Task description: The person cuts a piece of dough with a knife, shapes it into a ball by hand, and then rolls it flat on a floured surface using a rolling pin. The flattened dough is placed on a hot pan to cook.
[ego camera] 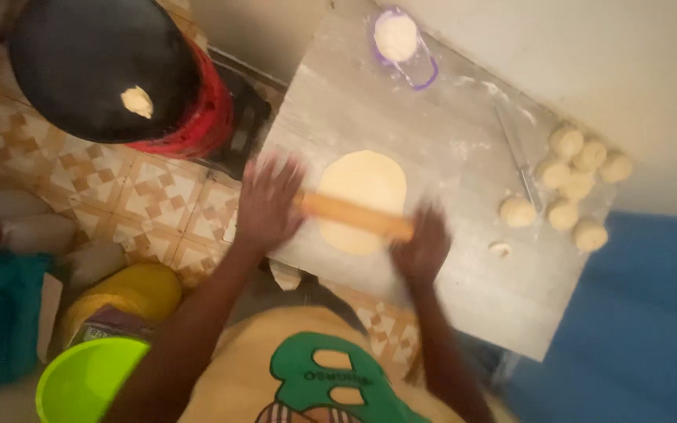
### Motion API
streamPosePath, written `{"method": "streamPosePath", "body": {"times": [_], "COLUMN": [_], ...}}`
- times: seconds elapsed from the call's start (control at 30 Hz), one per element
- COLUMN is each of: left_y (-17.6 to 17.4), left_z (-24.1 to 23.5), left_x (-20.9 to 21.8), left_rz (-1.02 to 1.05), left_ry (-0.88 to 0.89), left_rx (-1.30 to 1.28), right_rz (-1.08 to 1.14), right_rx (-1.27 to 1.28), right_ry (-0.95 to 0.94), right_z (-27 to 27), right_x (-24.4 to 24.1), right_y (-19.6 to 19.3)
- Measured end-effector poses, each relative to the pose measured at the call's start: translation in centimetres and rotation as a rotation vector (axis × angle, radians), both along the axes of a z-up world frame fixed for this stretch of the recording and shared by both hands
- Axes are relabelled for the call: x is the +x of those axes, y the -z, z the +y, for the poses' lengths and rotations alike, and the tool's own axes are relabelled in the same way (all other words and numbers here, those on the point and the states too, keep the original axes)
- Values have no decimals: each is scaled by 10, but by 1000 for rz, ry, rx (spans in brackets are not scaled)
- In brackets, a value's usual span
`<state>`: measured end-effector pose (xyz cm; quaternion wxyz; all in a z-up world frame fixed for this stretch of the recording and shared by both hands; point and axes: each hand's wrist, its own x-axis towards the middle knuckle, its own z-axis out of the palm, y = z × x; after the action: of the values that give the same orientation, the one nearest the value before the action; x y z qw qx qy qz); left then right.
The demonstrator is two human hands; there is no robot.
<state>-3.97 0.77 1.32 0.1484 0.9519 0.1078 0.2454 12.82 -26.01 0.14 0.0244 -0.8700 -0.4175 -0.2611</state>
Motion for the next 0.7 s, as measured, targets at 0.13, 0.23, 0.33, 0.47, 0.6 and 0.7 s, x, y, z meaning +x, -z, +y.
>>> {"method": "streamPosePath", "body": {"times": [0.13, 0.23, 0.33, 0.47, 0.6, 0.7], "left_y": [13, 11, 5, -13, -10, -3], "left_z": [-48, -13, 33, 88, 76, 25], "left_x": [-62, -27, 45, 122, 103, 36], "left_rz": [141, 66, -24, -64, -93, -25], "left_ry": [-145, -93, -121, -250, -228, -163], "left_rx": [-105, -52, 4, -127, -4, 73], "right_rz": [186, 188, 197, 26, 90, -31], "right_rx": [64, 8, 158, 375, 339, 158], "right_ry": [-42, 11, -103, -102, -174, -133], "right_z": [-44, -19, 48, 105, 100, 42], "right_x": [-60, -10, 76, 163, 128, 49], "right_y": [-9, 11, 9, 14, -5, -11]}}
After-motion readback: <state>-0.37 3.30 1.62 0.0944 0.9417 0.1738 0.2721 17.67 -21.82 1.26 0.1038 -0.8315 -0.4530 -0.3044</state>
